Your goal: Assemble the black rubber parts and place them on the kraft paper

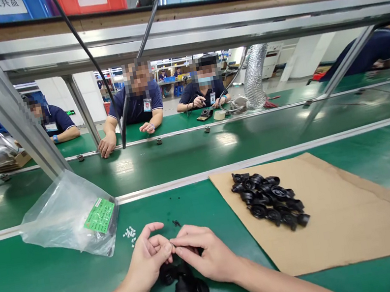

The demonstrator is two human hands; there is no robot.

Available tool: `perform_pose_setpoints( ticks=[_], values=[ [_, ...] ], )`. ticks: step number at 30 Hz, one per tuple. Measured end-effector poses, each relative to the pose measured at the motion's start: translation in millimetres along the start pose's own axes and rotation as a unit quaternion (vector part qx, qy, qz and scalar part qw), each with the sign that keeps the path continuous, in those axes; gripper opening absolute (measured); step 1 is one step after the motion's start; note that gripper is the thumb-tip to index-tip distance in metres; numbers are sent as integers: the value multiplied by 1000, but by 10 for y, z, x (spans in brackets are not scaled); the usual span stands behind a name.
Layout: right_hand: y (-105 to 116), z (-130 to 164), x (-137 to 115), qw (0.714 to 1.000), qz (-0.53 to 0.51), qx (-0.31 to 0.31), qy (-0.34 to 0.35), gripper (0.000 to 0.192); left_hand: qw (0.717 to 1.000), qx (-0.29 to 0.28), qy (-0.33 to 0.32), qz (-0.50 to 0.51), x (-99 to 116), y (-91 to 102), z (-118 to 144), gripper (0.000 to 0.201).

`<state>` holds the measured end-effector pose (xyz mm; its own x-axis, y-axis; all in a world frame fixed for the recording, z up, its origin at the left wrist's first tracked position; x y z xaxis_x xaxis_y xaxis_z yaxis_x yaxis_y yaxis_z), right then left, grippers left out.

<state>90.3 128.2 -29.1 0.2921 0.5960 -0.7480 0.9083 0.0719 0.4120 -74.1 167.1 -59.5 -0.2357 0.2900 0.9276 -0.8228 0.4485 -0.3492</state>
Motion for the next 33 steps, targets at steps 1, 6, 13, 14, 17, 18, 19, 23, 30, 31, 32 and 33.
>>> perform_pose_setpoints(
  ticks=[1, 6, 13, 14, 17, 18, 19, 23, 30, 31, 32, 33],
  values=[
    [14, -2, 0, 1000, 3, 11, 5, 21, 1000, -4, 0, -5, -1, 1, -3, 63],
    [73, -7, 65, 999, 25, 19, -29, 19, 999, -26, 5, -34, -7, 3, -17, 71],
    [53, -3, 130, 999, 28, 2, -39, 17, 997, -21, 5, -80, -68, -6, -7, 66],
    [47, -1, 127, 999, 32, 0, -39, 17, 996, -20, 4, -86, -75, -8, -9, 65],
    [69, 6, 141, 997, 64, 2, -49, 18, 989, -14, -2, -144, -19, -3, 1, 53],
    [90, 8, 153, 995, 81, 5, -54, 19, 981, -13, -12, -191, 42, -2, 18, 45],
    [113, 11, 169, 993, 101, 6, -59, 20, 966, -14, -27, -255, 124, -4, 46, 36],
    [150, 22, 220, 977, 193, -29, -80, 24, 859, -33, -48, -509, 496, -46, 252, 20],
    [-83, -7, 147, 936, 318, -135, -68, 35, 796, -88, 29, -598, 530, -126, 465, 19],
    [-106, -17, 140, 934, 321, -137, -72, 35, 793, -79, 20, -603, 532, -113, 438, 17],
    [-123, -26, 136, 933, 323, -138, -78, 35, 795, -64, 8, -603, 548, -93, 398, 16],
    [-135, -36, 133, 933, 323, -135, -84, 35, 804, -47, -4, -593, 574, -68, 348, 15]
  ],
)
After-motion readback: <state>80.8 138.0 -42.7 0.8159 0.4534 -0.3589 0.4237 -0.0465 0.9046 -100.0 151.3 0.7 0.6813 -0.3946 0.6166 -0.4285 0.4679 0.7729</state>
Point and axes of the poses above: each hand's wrist, its own z-axis away from the middle knuckle, its own y-axis out of the back of the hand, x = y × z, the point moved 4 cm from there along -z, towards the middle knuckle, and after that the axes turned 3 degrees about y, right-handed, at the moved point
